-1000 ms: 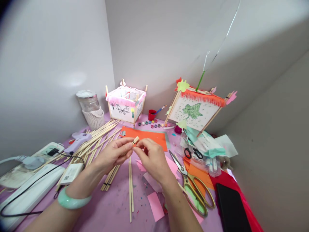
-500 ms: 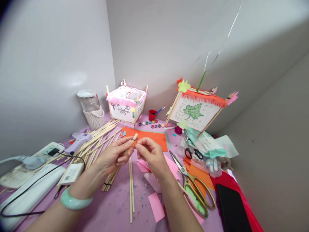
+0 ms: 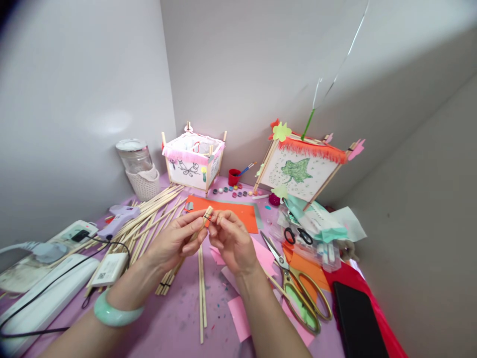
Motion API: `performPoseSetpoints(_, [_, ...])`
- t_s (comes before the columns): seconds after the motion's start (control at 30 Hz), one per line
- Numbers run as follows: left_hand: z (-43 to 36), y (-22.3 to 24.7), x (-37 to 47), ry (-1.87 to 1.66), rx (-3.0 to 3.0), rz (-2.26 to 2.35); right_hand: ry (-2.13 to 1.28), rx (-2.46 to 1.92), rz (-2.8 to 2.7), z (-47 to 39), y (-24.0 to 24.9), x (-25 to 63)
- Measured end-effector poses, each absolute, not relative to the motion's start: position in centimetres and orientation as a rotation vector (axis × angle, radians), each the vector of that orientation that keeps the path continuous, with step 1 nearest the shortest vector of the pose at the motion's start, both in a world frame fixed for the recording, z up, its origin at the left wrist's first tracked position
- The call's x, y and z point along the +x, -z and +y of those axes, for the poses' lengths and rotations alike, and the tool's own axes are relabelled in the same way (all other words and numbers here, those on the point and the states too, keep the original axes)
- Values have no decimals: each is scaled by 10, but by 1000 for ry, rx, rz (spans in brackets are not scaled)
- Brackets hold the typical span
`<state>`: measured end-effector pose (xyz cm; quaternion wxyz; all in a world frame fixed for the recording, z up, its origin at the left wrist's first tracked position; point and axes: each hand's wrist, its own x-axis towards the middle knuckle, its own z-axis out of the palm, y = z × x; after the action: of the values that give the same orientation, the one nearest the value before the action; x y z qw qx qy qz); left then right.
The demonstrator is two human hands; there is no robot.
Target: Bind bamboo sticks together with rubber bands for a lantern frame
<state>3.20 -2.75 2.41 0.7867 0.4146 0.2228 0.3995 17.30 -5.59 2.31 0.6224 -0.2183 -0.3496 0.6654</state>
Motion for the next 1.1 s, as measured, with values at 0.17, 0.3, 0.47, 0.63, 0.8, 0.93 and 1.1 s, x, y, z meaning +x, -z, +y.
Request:
performPoseSetpoints(0.17, [-29, -24, 31, -887, 909, 513, -1526, -551, -974, -58, -26, 178])
performPoseSetpoints(0.3, [-28, -26, 26, -796, 1137, 508, -1790, -545, -954, -56, -29, 191])
performPoseSetpoints(0.47, [-27, -35, 19, -648, 1461, 617, -2041, -643, -880, -52, -27, 207])
performPoseSetpoints(0.63, [-31, -41, 19, -589, 1680, 721, -1897, -868, -964, -53, -33, 214])
performPoseSetpoints(0.8, [-32, -37, 19, -641, 1849, 841, -1409, -1235, -1235, -57, -41, 209])
performPoseSetpoints(0.93, [-33, -29, 22, -759, 1872, 937, -692, -1452, -1596, -63, -40, 192])
performPoseSetpoints(1.1, [-31, -24, 29, -894, 1664, 917, -173, -1433, -1741, -70, -34, 173])
